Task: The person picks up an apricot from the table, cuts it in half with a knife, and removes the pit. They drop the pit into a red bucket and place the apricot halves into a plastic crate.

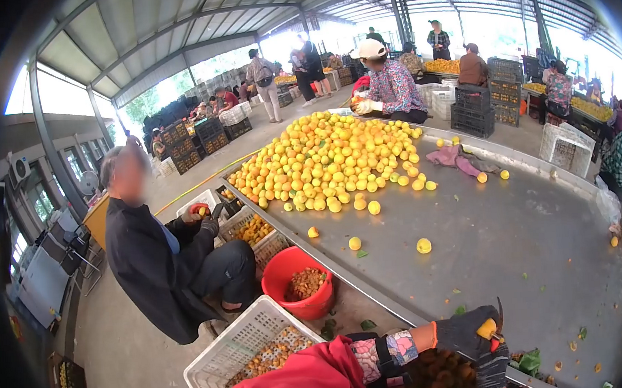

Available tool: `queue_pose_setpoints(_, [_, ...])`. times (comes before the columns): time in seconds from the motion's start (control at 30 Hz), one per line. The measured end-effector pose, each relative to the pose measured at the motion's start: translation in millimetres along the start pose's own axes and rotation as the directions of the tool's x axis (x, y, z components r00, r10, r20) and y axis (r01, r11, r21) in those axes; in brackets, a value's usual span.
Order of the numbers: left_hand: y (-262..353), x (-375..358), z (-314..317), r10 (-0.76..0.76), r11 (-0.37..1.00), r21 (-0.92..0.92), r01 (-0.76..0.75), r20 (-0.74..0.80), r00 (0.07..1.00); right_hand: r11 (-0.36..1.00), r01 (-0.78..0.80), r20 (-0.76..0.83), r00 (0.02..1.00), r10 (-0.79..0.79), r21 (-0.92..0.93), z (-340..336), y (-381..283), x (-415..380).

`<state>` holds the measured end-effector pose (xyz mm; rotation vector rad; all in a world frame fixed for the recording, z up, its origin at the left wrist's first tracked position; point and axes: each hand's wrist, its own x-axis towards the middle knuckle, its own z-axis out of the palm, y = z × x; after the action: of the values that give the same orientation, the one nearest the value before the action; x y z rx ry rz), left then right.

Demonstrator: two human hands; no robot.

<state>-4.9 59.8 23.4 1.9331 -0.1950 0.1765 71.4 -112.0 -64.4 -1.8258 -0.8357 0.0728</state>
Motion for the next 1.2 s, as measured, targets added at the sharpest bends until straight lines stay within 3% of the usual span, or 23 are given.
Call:
queue_pose_setpoints(0.1, [-6.9,3.2,-1.6,0.012,0.989,-0.145,0.001,0.087,0.996,0.99,0.093,0.116,0.99,-0.08,-0.108,-9.9,-15.0,-1.3])
queue_pose_setpoints(0.23, [-8.7,2.7,-3.9,0.01,0.985,-0.17,0.013,0.13,0.991,0.967,0.175,0.22,0.966,-0.133,-0.184,-17.5,-24.8,-1.1])
queue_pose_setpoints(0.57, [-13.4,3.6,-5.5,0.026,0.977,-0.215,0.0,0.117,0.993,0.96,0.186,0.331,0.937,-0.109,-0.208,-30.9,-25.9,-6.4])
queue_pose_setpoints(0.7, [-18.5,8.3,-6.5,-0.016,0.953,-0.302,0.027,0.038,0.999,0.983,0.12,0.283,0.956,-0.076,-0.142,-30.4,-23.4,-3.5])
queue_pose_setpoints(0.8, [-7.0,1.4,-12.8,-0.188,0.855,-0.49,0.17,0.012,0.982,0.997,0.039,0.188,0.982,-0.027,-0.06,-28.2,-20.1,0.4])
queue_pose_setpoints(0.9, [-4.2,0.5,-15.0,-0.278,0.836,-0.49,0.246,0.007,0.961,1.0,-0.017,0.086,0.996,0.017,-0.006,-22.9,-14.4,2.1])
queue_pose_setpoints(1.1, [-2.2,-5.4,-5.9,-0.235,0.825,-0.509,0.246,0.087,0.968,0.999,-0.043,-0.088,0.995,0.043,0.003,-11.6,-9.2,2.7])
queue_pose_setpoints(1.17, [-8.7,-4.2,-2.8,-0.244,0.783,-0.567,0.253,0.094,0.965,0.986,-0.101,-0.117,0.986,0.116,0.129,-8.6,-4.8,4.8])
queue_pose_setpoints(1.2, [-12.3,-2.8,-1.4,-0.247,0.761,-0.596,0.255,0.097,0.964,0.941,-0.192,-0.097,0.969,0.227,0.28,-8.1,-4.4,7.2])
